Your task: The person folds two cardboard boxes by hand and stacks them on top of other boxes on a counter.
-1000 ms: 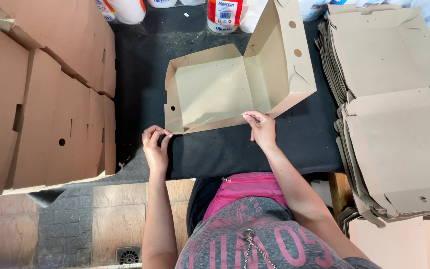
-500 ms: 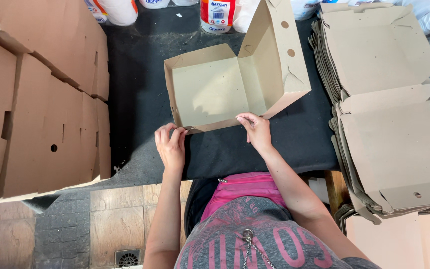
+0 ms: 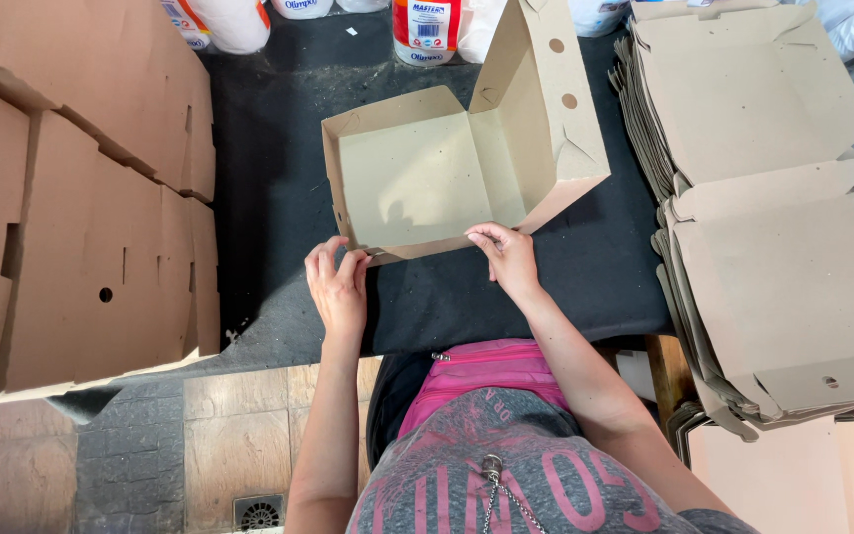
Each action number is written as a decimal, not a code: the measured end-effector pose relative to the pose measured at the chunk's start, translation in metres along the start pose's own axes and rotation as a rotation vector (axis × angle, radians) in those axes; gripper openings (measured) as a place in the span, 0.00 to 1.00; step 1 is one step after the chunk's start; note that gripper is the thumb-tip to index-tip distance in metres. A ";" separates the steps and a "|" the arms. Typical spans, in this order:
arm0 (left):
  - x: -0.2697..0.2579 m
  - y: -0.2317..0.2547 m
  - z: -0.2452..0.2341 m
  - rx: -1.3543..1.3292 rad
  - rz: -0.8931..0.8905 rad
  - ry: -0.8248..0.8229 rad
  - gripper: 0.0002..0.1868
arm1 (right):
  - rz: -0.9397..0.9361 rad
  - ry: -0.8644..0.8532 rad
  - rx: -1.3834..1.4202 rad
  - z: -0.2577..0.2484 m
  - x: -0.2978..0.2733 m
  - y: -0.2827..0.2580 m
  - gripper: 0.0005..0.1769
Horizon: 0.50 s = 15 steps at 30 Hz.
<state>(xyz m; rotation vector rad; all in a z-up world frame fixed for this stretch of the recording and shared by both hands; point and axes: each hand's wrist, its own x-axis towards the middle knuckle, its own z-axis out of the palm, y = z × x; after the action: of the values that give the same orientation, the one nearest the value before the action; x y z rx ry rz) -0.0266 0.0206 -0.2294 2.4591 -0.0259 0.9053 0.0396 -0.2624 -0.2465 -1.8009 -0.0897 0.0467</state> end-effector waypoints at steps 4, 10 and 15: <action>0.002 0.002 0.000 -0.009 -0.013 -0.015 0.08 | -0.004 -0.004 -0.035 -0.001 0.000 -0.001 0.08; -0.003 0.005 -0.003 -0.075 -0.097 -0.001 0.07 | -0.013 -0.018 -0.054 -0.003 0.000 0.005 0.08; -0.012 0.026 -0.011 -0.471 -0.476 0.111 0.06 | -0.005 -0.042 -0.039 0.002 -0.006 -0.016 0.08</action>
<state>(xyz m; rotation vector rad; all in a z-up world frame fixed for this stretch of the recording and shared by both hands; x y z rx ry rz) -0.0480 0.0011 -0.2176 1.8602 0.3338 0.7205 0.0332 -0.2576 -0.2317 -1.8386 -0.1258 0.0796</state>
